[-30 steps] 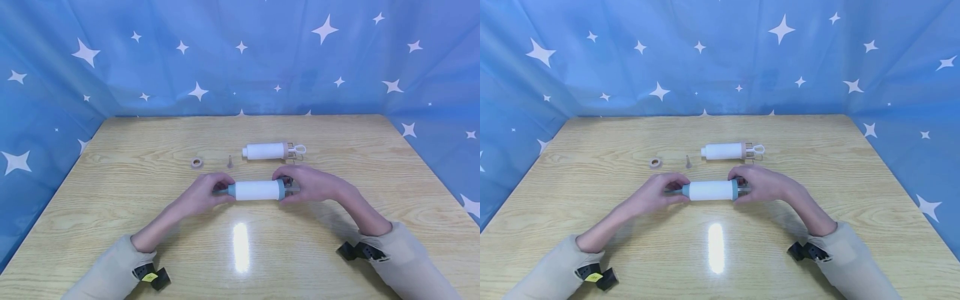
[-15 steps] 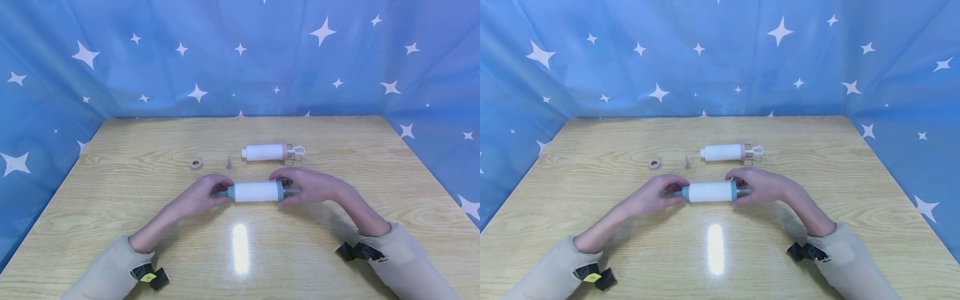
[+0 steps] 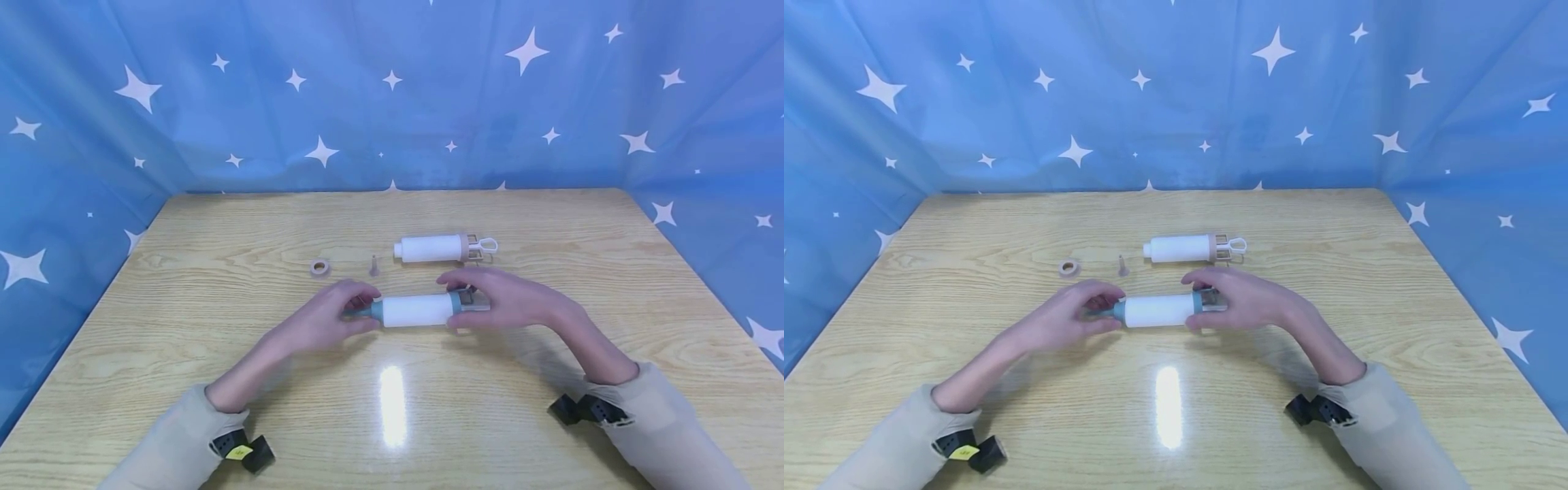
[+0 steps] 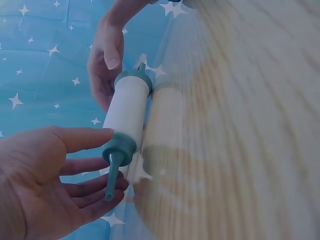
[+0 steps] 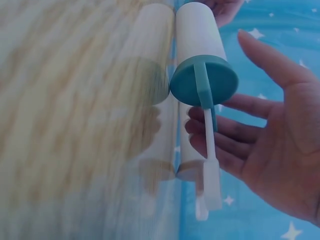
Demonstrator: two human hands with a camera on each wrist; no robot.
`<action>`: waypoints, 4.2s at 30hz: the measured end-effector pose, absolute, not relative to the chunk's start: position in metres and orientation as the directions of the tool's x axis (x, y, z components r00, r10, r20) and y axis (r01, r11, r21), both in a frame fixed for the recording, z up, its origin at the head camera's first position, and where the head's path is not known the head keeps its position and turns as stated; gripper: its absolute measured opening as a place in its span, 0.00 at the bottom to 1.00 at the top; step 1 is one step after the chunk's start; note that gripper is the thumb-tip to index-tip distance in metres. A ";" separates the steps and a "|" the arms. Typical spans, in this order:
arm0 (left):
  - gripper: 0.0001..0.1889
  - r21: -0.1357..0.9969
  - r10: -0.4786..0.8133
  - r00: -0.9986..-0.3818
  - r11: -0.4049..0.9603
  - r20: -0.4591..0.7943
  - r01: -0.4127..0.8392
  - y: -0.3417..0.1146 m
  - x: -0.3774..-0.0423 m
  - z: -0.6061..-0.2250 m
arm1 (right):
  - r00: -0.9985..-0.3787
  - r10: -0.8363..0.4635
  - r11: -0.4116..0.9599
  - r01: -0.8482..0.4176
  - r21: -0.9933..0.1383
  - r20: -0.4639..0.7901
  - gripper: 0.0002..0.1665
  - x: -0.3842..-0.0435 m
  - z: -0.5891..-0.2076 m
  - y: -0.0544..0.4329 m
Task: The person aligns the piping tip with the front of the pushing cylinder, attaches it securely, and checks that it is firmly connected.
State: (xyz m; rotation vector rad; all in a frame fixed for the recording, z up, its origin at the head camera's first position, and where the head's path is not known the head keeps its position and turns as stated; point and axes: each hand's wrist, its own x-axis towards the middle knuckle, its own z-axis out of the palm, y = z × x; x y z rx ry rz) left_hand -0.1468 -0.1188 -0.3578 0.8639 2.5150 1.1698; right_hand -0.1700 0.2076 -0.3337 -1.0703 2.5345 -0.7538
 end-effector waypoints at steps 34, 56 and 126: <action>0.23 0.720 0.508 -0.831 0.487 0.227 0.494 -0.155 -0.169 -0.338 | -0.750 -0.644 0.539 -0.585 -0.606 0.151 0.30 -0.185 -0.323 0.188; 0.24 0.722 0.379 -0.913 0.588 0.151 0.364 -0.182 -0.192 -0.355 | -0.752 -0.627 0.492 -0.586 -0.644 0.206 0.24 -0.209 -0.322 0.140; 0.18 0.670 0.373 -0.890 0.593 0.262 0.446 -0.168 -0.188 -0.354 | -0.734 -0.661 0.511 -0.594 -0.621 0.157 0.04 -0.222 -0.337 0.094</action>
